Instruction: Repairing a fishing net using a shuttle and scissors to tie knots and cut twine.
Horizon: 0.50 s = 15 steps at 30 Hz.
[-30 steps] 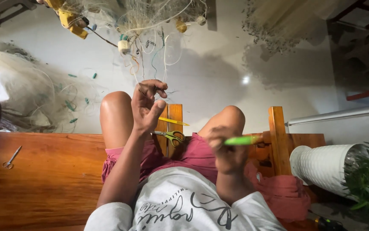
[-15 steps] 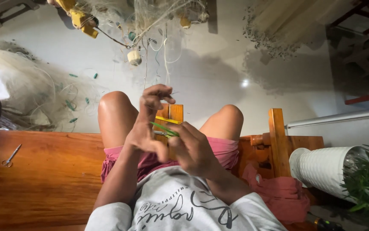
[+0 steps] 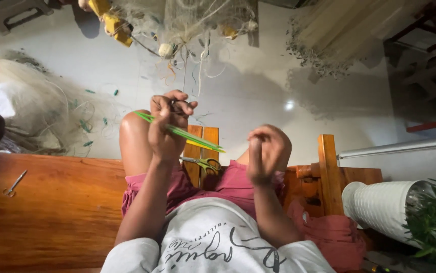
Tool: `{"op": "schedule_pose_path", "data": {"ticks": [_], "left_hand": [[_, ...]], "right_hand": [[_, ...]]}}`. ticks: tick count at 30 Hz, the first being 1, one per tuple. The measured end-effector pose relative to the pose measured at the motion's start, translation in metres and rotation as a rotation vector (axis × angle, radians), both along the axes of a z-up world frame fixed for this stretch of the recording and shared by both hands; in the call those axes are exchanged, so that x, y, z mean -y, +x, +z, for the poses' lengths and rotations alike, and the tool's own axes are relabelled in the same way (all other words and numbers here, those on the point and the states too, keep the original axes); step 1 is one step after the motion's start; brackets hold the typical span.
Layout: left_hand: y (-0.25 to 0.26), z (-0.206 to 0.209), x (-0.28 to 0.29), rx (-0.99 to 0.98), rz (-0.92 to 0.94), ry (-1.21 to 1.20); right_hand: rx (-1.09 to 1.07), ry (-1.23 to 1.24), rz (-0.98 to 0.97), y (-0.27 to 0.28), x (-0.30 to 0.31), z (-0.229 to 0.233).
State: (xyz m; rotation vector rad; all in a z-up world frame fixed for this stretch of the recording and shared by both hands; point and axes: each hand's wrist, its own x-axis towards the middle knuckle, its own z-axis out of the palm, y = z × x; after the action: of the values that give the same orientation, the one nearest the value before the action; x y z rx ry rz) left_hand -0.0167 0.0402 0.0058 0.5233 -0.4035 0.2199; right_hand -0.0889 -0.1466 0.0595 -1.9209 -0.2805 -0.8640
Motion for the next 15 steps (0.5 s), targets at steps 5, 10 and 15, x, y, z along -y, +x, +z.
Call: {"op": "schedule_pose_path", "data": {"ticks": [5, 10, 15], "left_hand": [[0.001, 0.008, -0.012, -0.046, 0.070, -0.007], [0.004, 0.012, -0.019, -0.143, 0.124, -0.055], [0.004, 0.018, -0.021, -0.160, 0.197, 0.026]], "right_hand": [[-0.731, -0.268, 0.233, 0.002, 0.006, -0.123], [-0.936, -0.982, 0.385, -0.017, -0.012, -0.198], [-1.057, -1.045, 0.325, -0.008, -0.009, -0.256]]}}
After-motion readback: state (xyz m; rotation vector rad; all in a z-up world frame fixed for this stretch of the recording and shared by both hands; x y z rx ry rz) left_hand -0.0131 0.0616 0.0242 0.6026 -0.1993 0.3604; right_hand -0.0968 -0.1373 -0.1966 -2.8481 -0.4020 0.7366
